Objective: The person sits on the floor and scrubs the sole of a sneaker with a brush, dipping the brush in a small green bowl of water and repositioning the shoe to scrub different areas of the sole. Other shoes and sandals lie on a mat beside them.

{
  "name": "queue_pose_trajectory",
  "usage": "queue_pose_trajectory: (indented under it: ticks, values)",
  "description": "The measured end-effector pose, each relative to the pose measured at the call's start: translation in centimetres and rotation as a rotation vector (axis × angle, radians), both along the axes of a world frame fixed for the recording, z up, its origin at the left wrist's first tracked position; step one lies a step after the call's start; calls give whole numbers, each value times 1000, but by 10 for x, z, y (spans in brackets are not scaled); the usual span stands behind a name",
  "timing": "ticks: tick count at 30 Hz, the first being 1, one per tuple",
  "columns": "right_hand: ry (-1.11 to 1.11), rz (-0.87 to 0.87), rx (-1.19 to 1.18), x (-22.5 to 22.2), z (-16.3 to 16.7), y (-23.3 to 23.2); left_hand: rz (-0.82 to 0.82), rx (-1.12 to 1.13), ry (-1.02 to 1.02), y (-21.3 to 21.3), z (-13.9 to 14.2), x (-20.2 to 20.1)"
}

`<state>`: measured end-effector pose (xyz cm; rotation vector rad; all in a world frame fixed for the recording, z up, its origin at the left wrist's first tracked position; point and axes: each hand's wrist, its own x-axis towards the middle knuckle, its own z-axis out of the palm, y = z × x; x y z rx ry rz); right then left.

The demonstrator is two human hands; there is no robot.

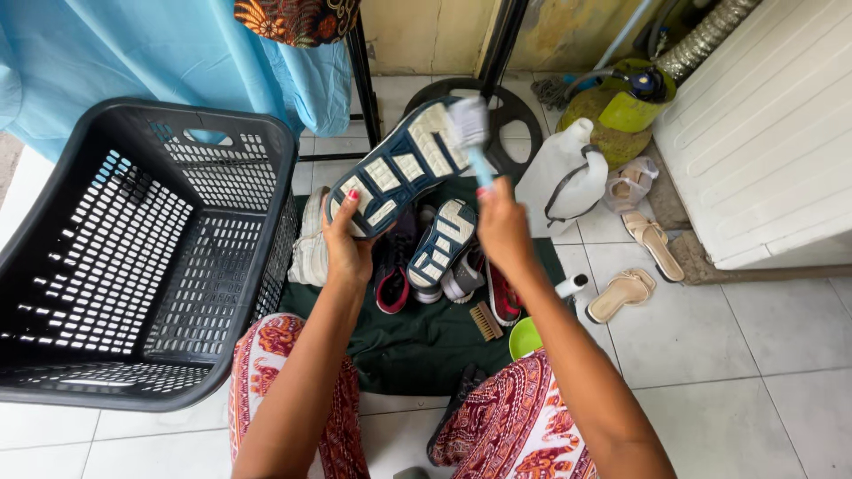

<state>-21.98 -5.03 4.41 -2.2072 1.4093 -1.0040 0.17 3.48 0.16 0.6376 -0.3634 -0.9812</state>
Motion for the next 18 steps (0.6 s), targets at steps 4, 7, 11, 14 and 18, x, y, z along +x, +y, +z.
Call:
queue_pose_trajectory:
  ticks: [4,7,11,14,18]
  values:
    - [230,332,46,38,-10,66,45,96,140,-3,-10,16]
    - [371,180,1,36,3,48,-31,133,229,2,-10,17]
    - [203,-131,-64,-13,18,-16,-66,68,58,9,-6,-3]
    - [118,-93,-24,-25,16,-13,5,12,-9,12,-6,-11]
    - [227,209,-4,3,8,52,56,33,33,6,-4,3]
